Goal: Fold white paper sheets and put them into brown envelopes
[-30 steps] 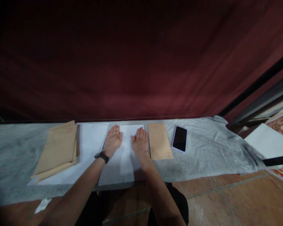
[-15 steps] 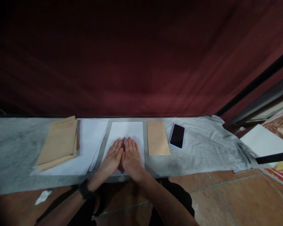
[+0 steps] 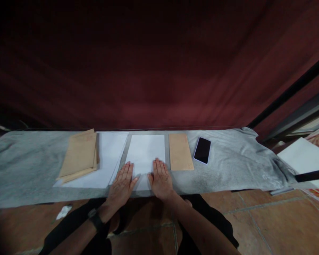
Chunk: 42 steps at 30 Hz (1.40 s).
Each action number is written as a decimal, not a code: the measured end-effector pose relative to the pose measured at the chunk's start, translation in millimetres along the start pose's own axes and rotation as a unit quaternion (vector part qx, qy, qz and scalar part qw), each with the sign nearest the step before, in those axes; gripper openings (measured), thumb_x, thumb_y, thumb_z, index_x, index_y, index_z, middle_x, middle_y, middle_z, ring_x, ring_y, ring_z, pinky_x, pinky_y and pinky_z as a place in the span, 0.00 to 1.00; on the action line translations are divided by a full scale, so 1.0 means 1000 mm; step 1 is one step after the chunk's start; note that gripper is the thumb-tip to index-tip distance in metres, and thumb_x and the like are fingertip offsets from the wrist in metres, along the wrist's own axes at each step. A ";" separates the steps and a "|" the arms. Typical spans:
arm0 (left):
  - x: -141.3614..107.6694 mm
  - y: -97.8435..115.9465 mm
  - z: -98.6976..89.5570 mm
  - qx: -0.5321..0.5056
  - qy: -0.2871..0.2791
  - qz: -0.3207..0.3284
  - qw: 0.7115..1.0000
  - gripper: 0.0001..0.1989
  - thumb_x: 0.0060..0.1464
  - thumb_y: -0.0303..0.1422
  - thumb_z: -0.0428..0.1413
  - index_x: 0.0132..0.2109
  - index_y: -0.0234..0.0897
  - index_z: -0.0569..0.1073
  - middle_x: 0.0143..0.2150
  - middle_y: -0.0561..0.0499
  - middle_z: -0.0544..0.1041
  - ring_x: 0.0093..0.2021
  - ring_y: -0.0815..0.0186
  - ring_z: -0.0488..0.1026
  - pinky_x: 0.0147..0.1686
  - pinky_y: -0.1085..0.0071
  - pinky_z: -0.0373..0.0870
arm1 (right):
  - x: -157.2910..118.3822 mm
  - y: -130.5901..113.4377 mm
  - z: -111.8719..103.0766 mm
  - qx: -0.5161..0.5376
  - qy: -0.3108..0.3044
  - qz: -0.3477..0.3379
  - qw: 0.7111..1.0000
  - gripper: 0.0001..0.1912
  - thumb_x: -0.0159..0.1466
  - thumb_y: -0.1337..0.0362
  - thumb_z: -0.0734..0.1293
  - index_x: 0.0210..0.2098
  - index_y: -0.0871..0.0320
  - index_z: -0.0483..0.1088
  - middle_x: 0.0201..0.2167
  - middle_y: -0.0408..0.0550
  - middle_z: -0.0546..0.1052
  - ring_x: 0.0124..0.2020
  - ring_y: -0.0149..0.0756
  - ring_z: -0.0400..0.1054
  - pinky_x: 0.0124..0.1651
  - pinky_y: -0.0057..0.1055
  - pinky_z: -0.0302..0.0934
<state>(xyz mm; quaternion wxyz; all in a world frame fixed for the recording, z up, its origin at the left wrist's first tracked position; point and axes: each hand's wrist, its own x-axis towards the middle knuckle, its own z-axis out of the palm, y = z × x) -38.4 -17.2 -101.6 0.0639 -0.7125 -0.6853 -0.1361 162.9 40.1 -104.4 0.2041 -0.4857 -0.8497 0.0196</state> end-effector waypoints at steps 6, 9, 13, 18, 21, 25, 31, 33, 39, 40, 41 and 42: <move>-0.006 -0.005 0.001 -0.005 0.009 -0.011 1.000 0.32 0.69 0.43 0.38 0.71 0.25 0.56 0.71 0.33 0.59 0.72 0.51 0.55 0.68 0.50 0.57 | -0.010 0.015 -0.003 -0.010 0.007 0.025 1.000 0.31 0.73 0.57 0.56 0.70 0.69 0.53 0.70 0.62 0.59 0.70 0.49 0.55 0.70 0.47 0.50; -0.004 0.000 0.000 -0.016 0.020 -0.026 0.999 0.32 0.69 0.42 0.38 0.71 0.25 0.54 0.71 0.32 0.58 0.72 0.49 0.55 0.68 0.48 0.57 | -0.011 0.014 -0.004 -0.002 0.019 0.021 1.000 0.31 0.73 0.58 0.55 0.71 0.68 0.52 0.69 0.62 0.60 0.70 0.48 0.55 0.71 0.47 0.50; 0.018 0.019 0.000 -0.044 0.009 0.003 0.999 0.30 0.69 0.37 0.38 0.73 0.29 0.50 0.73 0.37 0.56 0.74 0.54 0.50 0.70 0.50 0.54 | 0.004 0.003 -0.005 0.024 -0.001 -0.007 1.000 0.30 0.73 0.62 0.55 0.71 0.65 0.52 0.70 0.58 0.60 0.71 0.44 0.53 0.72 0.46 0.49; 0.072 0.036 0.012 -0.076 -0.063 0.055 0.994 0.29 0.69 0.36 0.34 0.72 0.29 0.54 0.73 0.41 0.57 0.74 0.60 0.49 0.71 0.57 0.52 | 0.036 0.002 0.002 0.037 -0.043 -0.027 0.998 0.27 0.73 0.66 0.52 0.70 0.66 0.55 0.70 0.54 0.59 0.71 0.39 0.52 0.72 0.42 0.48; 0.095 0.031 0.022 -0.066 -0.084 0.049 0.993 0.30 0.70 0.39 0.34 0.71 0.27 0.57 0.73 0.39 0.57 0.74 0.58 0.49 0.71 0.55 0.51 | 0.051 0.012 0.009 0.022 -0.038 -0.021 0.999 0.27 0.73 0.65 0.53 0.69 0.66 0.57 0.70 0.54 0.60 0.71 0.40 0.52 0.72 0.43 0.47; 0.103 0.014 0.030 -0.047 -0.060 0.025 0.997 0.31 0.69 0.41 0.37 0.72 0.29 0.55 0.73 0.39 0.56 0.74 0.58 0.48 0.71 0.56 0.48 | 0.061 0.027 0.016 -0.001 -0.013 0.000 1.000 0.28 0.74 0.60 0.54 0.71 0.64 0.54 0.70 0.56 0.59 0.71 0.41 0.52 0.72 0.44 0.47; 0.107 -0.014 0.032 -0.029 -0.048 -0.038 0.998 0.32 0.69 0.41 0.38 0.71 0.24 0.56 0.73 0.35 0.55 0.74 0.53 0.50 0.71 0.54 0.50 | 0.063 0.034 0.019 -0.018 0.012 0.046 0.999 0.29 0.75 0.58 0.54 0.70 0.66 0.54 0.70 0.60 0.59 0.71 0.46 0.54 0.70 0.47 0.51; 0.110 -0.017 0.030 -0.028 -0.044 -0.057 0.997 0.32 0.68 0.40 0.38 0.70 0.23 0.57 0.72 0.34 0.56 0.73 0.52 0.51 0.71 0.54 0.50 | 0.064 0.032 0.017 -0.012 0.013 0.057 0.998 0.28 0.75 0.59 0.53 0.70 0.67 0.56 0.70 0.60 0.59 0.70 0.48 0.54 0.70 0.47 0.51; 0.137 -0.003 0.021 -0.069 -0.046 -0.020 0.996 0.30 0.69 0.37 0.34 0.69 0.23 0.60 0.71 0.36 0.61 0.73 0.56 0.54 0.71 0.56 0.48 | 0.089 0.018 0.017 0.040 -0.023 0.037 0.998 0.27 0.74 0.62 0.52 0.70 0.65 0.56 0.70 0.56 0.59 0.71 0.43 0.52 0.71 0.46 0.50; 0.144 0.001 0.021 -0.082 -0.058 0.001 0.995 0.29 0.70 0.36 0.33 0.69 0.24 0.60 0.71 0.38 0.60 0.73 0.58 0.53 0.71 0.57 0.49 | 0.095 0.016 0.019 0.045 -0.029 0.034 0.998 0.27 0.74 0.63 0.52 0.70 0.64 0.56 0.70 0.55 0.59 0.71 0.43 0.52 0.71 0.46 0.49; 0.149 0.004 0.021 -0.090 -0.074 0.021 0.993 0.29 0.70 0.35 0.32 0.69 0.26 0.60 0.71 0.40 0.60 0.73 0.59 0.52 0.71 0.56 0.49 | 0.101 0.013 0.021 0.046 -0.036 0.031 0.998 0.27 0.73 0.64 0.51 0.70 0.64 0.57 0.70 0.55 0.60 0.71 0.42 0.52 0.72 0.45 0.49; 0.154 0.006 0.022 -0.093 -0.088 0.033 0.991 0.29 0.70 0.35 0.32 0.69 0.28 0.60 0.72 0.42 0.60 0.73 0.59 0.51 0.71 0.55 0.49 | 0.107 0.011 0.024 0.042 -0.043 0.030 0.998 0.27 0.73 0.65 0.51 0.69 0.65 0.57 0.70 0.54 0.60 0.71 0.42 0.52 0.72 0.45 0.48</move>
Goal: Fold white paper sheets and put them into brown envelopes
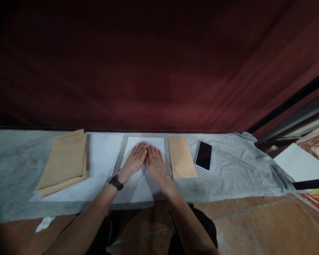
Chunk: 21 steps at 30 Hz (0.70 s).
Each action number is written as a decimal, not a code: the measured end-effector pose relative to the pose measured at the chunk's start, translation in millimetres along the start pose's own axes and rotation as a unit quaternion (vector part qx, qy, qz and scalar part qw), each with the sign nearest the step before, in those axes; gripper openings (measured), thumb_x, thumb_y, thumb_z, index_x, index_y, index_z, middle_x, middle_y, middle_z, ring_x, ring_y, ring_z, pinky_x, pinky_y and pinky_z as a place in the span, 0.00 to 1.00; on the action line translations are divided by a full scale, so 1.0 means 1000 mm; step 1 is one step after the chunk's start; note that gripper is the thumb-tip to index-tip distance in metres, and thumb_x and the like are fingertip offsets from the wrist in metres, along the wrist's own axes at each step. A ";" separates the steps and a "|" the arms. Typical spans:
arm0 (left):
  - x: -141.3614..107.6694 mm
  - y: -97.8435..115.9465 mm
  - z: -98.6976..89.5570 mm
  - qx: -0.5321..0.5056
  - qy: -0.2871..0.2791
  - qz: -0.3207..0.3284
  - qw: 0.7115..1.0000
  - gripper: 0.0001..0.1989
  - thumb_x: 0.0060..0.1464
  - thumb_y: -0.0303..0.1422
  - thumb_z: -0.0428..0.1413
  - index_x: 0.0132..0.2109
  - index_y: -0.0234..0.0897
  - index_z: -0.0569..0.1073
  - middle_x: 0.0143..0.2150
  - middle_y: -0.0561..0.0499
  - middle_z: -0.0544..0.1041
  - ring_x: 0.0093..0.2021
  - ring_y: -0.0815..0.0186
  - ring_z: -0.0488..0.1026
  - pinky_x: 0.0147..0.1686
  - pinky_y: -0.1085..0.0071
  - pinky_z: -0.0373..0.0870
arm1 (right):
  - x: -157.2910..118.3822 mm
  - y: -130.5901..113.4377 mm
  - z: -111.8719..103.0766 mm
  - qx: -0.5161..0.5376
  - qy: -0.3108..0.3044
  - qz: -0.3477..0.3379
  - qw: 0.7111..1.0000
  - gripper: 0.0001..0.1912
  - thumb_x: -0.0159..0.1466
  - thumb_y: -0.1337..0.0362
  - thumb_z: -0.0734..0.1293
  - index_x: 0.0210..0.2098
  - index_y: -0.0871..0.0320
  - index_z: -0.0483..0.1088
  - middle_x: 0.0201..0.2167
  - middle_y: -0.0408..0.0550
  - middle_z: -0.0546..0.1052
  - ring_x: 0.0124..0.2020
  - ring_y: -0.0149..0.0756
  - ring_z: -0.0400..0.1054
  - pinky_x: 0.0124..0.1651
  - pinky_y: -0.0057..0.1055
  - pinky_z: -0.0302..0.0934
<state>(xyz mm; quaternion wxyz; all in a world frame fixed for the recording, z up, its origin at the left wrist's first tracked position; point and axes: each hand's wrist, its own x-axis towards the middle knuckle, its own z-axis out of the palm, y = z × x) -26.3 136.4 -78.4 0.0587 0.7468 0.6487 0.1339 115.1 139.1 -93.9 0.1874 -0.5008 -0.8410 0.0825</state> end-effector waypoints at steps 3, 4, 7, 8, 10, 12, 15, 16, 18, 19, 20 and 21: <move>0.010 0.000 0.004 0.016 -0.023 -0.020 0.999 0.29 0.70 0.37 0.33 0.70 0.30 0.60 0.73 0.43 0.57 0.74 0.57 0.49 0.72 0.53 0.46 | 0.013 -0.003 0.008 -0.015 -0.009 0.009 1.000 0.27 0.73 0.66 0.52 0.68 0.66 0.59 0.69 0.56 0.61 0.71 0.43 0.53 0.72 0.46 0.46; 0.012 -0.002 0.006 0.023 -0.022 -0.035 0.999 0.29 0.70 0.38 0.33 0.70 0.29 0.59 0.73 0.42 0.56 0.74 0.57 0.49 0.72 0.53 0.45 | 0.015 -0.002 0.010 -0.020 -0.005 0.014 1.000 0.27 0.73 0.65 0.52 0.68 0.67 0.59 0.69 0.57 0.60 0.71 0.44 0.52 0.72 0.47 0.46; 0.014 -0.008 0.011 0.037 -0.009 -0.074 0.997 0.30 0.70 0.38 0.34 0.71 0.26 0.55 0.74 0.39 0.54 0.74 0.57 0.48 0.72 0.57 0.44 | 0.017 0.005 0.014 -0.039 0.022 0.034 0.998 0.27 0.74 0.62 0.53 0.69 0.68 0.57 0.70 0.60 0.58 0.71 0.47 0.51 0.71 0.48 0.46; 0.013 -0.010 0.012 0.042 -0.007 -0.081 0.996 0.30 0.70 0.38 0.35 0.72 0.25 0.55 0.74 0.39 0.54 0.74 0.57 0.47 0.72 0.57 0.44 | 0.016 0.009 0.014 -0.050 0.032 0.041 0.997 0.28 0.74 0.60 0.53 0.69 0.68 0.56 0.70 0.61 0.58 0.71 0.48 0.52 0.71 0.48 0.47; 0.012 -0.014 0.012 0.052 -0.005 -0.092 0.994 0.31 0.70 0.39 0.36 0.72 0.24 0.54 0.74 0.38 0.53 0.74 0.56 0.47 0.72 0.57 0.45 | 0.014 0.016 0.014 -0.073 0.049 0.052 0.995 0.29 0.75 0.58 0.54 0.69 0.70 0.56 0.70 0.63 0.58 0.70 0.50 0.53 0.70 0.48 0.48; 0.009 -0.017 0.010 0.063 -0.002 -0.102 0.993 0.31 0.69 0.38 0.37 0.72 0.23 0.54 0.74 0.37 0.53 0.74 0.55 0.47 0.72 0.57 0.45 | 0.010 0.023 0.013 -0.092 0.058 0.055 0.993 0.30 0.75 0.57 0.54 0.69 0.73 0.55 0.70 0.65 0.58 0.70 0.51 0.54 0.70 0.47 0.48; 0.002 -0.021 0.007 0.074 0.010 -0.118 0.990 0.31 0.69 0.38 0.38 0.71 0.23 0.54 0.73 0.36 0.53 0.74 0.54 0.48 0.71 0.57 0.47 | 0.003 0.028 0.011 -0.110 0.064 0.055 0.990 0.31 0.75 0.56 0.54 0.69 0.74 0.54 0.69 0.68 0.58 0.70 0.51 0.53 0.70 0.47 0.50; 0.000 -0.021 0.005 0.077 0.013 -0.121 0.990 0.31 0.69 0.37 0.39 0.71 0.22 0.54 0.73 0.35 0.53 0.74 0.54 0.49 0.71 0.57 0.48 | 0.000 0.028 0.009 -0.113 0.063 0.057 0.990 0.32 0.75 0.56 0.54 0.69 0.74 0.54 0.69 0.68 0.58 0.70 0.51 0.53 0.69 0.47 0.50; -0.006 -0.021 0.001 0.082 0.011 -0.127 0.988 0.31 0.69 0.37 0.39 0.71 0.20 0.55 0.73 0.34 0.53 0.74 0.53 0.50 0.71 0.57 0.49 | -0.006 0.029 0.006 -0.113 0.059 0.061 0.990 0.32 0.75 0.56 0.54 0.69 0.74 0.54 0.69 0.68 0.57 0.70 0.51 0.53 0.69 0.47 0.50; -0.010 -0.021 -0.002 0.083 0.008 -0.131 0.988 0.30 0.68 0.36 0.40 0.71 0.20 0.55 0.73 0.33 0.53 0.74 0.52 0.50 0.71 0.56 0.49 | -0.009 0.028 0.003 -0.111 0.054 0.062 0.990 0.32 0.75 0.56 0.54 0.69 0.74 0.53 0.70 0.68 0.57 0.70 0.51 0.53 0.69 0.48 0.50; -0.014 -0.019 -0.006 0.082 0.001 -0.133 0.988 0.30 0.68 0.36 0.40 0.70 0.19 0.56 0.73 0.32 0.53 0.73 0.50 0.50 0.70 0.55 0.49 | -0.013 0.028 0.000 -0.107 0.046 0.060 0.991 0.32 0.75 0.56 0.54 0.70 0.73 0.53 0.70 0.67 0.57 0.71 0.51 0.53 0.70 0.48 0.50; -0.019 -0.018 -0.010 0.079 -0.007 -0.131 0.988 0.30 0.68 0.36 0.41 0.70 0.19 0.56 0.73 0.31 0.53 0.73 0.49 0.50 0.70 0.53 0.50 | -0.018 0.027 -0.003 -0.101 0.035 0.053 0.993 0.31 0.75 0.56 0.54 0.70 0.72 0.53 0.70 0.66 0.57 0.71 0.51 0.52 0.70 0.49 0.49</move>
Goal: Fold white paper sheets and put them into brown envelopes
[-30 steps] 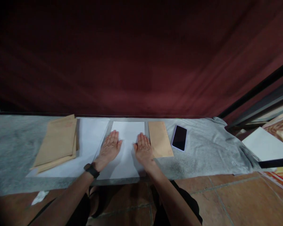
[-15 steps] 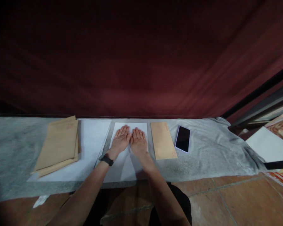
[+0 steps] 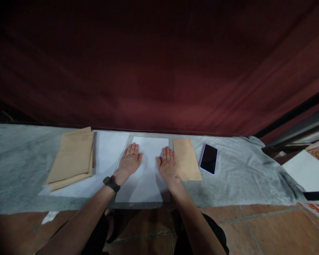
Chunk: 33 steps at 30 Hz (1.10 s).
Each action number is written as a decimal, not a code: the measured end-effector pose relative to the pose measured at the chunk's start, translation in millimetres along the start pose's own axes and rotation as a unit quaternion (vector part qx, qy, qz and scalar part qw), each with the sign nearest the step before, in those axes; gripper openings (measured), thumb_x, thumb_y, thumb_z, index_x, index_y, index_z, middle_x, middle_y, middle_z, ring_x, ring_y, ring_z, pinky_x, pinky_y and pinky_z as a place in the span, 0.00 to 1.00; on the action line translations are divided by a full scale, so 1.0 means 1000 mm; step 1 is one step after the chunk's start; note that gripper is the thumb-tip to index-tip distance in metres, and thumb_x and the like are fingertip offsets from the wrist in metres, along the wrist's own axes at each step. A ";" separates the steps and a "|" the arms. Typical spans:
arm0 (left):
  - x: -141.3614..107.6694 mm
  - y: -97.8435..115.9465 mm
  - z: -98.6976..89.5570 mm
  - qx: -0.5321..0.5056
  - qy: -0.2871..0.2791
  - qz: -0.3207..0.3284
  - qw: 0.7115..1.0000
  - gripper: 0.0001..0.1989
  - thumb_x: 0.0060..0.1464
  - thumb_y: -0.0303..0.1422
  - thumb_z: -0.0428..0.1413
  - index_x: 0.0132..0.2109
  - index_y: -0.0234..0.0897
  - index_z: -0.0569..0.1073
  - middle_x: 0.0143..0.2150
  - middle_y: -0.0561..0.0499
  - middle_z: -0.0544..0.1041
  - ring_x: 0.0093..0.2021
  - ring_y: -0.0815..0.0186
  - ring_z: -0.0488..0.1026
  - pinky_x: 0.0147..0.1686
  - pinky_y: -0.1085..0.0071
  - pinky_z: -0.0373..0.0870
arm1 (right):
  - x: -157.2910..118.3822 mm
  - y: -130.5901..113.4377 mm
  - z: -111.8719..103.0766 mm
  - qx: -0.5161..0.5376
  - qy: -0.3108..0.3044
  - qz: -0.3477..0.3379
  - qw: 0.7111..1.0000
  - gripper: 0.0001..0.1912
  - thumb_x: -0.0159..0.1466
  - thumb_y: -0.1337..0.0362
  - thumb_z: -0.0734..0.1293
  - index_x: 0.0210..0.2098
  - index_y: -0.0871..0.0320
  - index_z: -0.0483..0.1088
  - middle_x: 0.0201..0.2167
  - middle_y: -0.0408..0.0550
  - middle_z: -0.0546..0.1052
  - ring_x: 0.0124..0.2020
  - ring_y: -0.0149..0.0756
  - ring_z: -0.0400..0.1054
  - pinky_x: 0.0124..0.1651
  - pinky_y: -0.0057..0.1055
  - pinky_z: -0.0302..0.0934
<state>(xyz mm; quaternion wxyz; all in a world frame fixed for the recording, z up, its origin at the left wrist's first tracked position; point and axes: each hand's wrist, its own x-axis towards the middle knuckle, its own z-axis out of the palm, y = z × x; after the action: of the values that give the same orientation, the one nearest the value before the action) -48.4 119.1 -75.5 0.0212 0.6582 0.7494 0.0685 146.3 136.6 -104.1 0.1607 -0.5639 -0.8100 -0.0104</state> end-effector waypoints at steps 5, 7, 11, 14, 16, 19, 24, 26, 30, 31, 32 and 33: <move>-0.048 0.000 -0.020 -0.063 -0.079 0.196 0.975 0.36 0.62 0.46 0.54 0.72 0.36 0.56 0.76 0.40 0.47 0.75 0.50 0.41 0.72 0.48 0.39 | -0.026 0.008 -0.019 0.058 -0.073 -0.087 0.992 0.28 0.75 0.57 0.53 0.70 0.64 0.56 0.72 0.56 0.56 0.72 0.44 0.49 0.72 0.45 0.49; -0.071 0.002 -0.023 -0.092 -0.130 0.275 0.948 0.39 0.59 0.49 0.57 0.72 0.42 0.55 0.76 0.43 0.47 0.76 0.53 0.41 0.71 0.46 0.35 | -0.034 0.015 -0.025 0.075 -0.093 -0.127 0.985 0.27 0.74 0.58 0.54 0.70 0.62 0.56 0.72 0.54 0.57 0.73 0.42 0.49 0.72 0.45 0.49; -0.103 0.007 -0.028 -0.105 -0.184 0.333 0.919 0.41 0.57 0.44 0.59 0.72 0.43 0.53 0.76 0.43 0.47 0.76 0.53 0.41 0.71 0.44 0.31 | -0.042 0.033 -0.034 0.104 -0.111 -0.170 0.974 0.27 0.74 0.61 0.54 0.70 0.61 0.56 0.71 0.54 0.59 0.72 0.41 0.50 0.72 0.45 0.52; -0.111 0.006 -0.036 -0.107 -0.181 0.337 0.918 0.36 0.57 0.34 0.56 0.71 0.43 0.56 0.75 0.45 0.51 0.75 0.55 0.45 0.71 0.45 0.34 | -0.045 0.042 -0.039 0.118 -0.112 -0.169 0.972 0.26 0.74 0.62 0.55 0.69 0.60 0.58 0.69 0.55 0.62 0.71 0.41 0.53 0.71 0.46 0.54; -0.113 0.004 -0.041 -0.106 -0.178 0.332 0.920 0.35 0.56 0.30 0.55 0.70 0.43 0.58 0.74 0.46 0.55 0.74 0.57 0.49 0.72 0.48 0.39 | -0.048 0.043 -0.042 0.124 -0.113 -0.165 0.972 0.26 0.73 0.63 0.56 0.69 0.59 0.58 0.69 0.55 0.62 0.70 0.41 0.55 0.70 0.47 0.55; -0.117 -0.001 -0.043 -0.105 -0.156 0.326 0.927 0.35 0.53 0.25 0.54 0.69 0.42 0.60 0.72 0.46 0.60 0.73 0.59 0.53 0.72 0.53 0.44 | -0.054 0.043 -0.047 0.136 -0.125 -0.158 0.970 0.26 0.72 0.64 0.56 0.69 0.58 0.58 0.69 0.54 0.62 0.70 0.41 0.56 0.70 0.48 0.55; -0.120 -0.005 -0.049 -0.107 -0.125 0.316 0.934 0.25 0.57 0.23 0.52 0.61 0.38 0.70 0.68 0.43 0.68 0.69 0.56 0.62 0.68 0.56 0.56 | -0.062 0.047 -0.059 0.187 -0.162 -0.138 0.959 0.28 0.70 0.66 0.59 0.69 0.57 0.59 0.70 0.52 0.61 0.70 0.41 0.55 0.72 0.47 0.53; -0.117 -0.007 -0.056 -0.109 -0.128 0.303 0.938 0.17 0.61 0.24 0.49 0.53 0.37 0.75 0.61 0.43 0.75 0.62 0.56 0.70 0.61 0.58 0.65 | -0.064 0.052 -0.065 0.219 -0.179 -0.134 0.950 0.29 0.68 0.71 0.58 0.68 0.54 0.61 0.70 0.48 0.62 0.69 0.38 0.56 0.72 0.45 0.52; -0.112 -0.014 -0.068 -0.153 -0.110 0.278 0.942 0.16 0.69 0.31 0.44 0.46 0.39 0.77 0.44 0.47 0.82 0.46 0.61 0.79 0.49 0.66 0.72 | -0.071 0.061 -0.077 0.273 -0.243 -0.138 0.920 0.34 0.63 0.77 0.58 0.65 0.49 0.65 0.68 0.44 0.64 0.69 0.35 0.56 0.72 0.43 0.50; -0.111 -0.016 -0.069 -0.168 -0.106 0.268 0.943 0.17 0.69 0.33 0.44 0.46 0.39 0.78 0.42 0.48 0.82 0.43 0.62 0.80 0.47 0.68 0.73 | -0.072 0.061 -0.080 0.282 -0.258 -0.143 0.913 0.33 0.63 0.76 0.59 0.65 0.48 0.64 0.69 0.44 0.63 0.70 0.36 0.55 0.72 0.43 0.50; -0.112 -0.018 -0.069 -0.181 -0.107 0.259 0.943 0.17 0.70 0.34 0.44 0.45 0.40 0.78 0.40 0.49 0.82 0.41 0.63 0.80 0.46 0.69 0.73 | -0.074 0.059 -0.083 0.290 -0.270 -0.150 0.906 0.32 0.64 0.73 0.62 0.66 0.48 0.64 0.70 0.45 0.61 0.71 0.37 0.53 0.72 0.44 0.50; -0.112 -0.019 -0.069 -0.193 -0.113 0.253 0.941 0.17 0.70 0.35 0.44 0.46 0.40 0.79 0.40 0.49 0.82 0.41 0.63 0.80 0.46 0.69 0.72 | -0.075 0.057 -0.086 0.296 -0.278 -0.158 0.900 0.30 0.65 0.70 0.64 0.66 0.48 0.64 0.71 0.45 0.60 0.72 0.38 0.51 0.72 0.44 0.49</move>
<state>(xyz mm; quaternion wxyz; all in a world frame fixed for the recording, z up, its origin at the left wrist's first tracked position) -61.0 0.4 -16.3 0.2145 0.8128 0.5232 0.1401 243.0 71.6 -52.3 0.0852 -0.3348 -0.8659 0.3618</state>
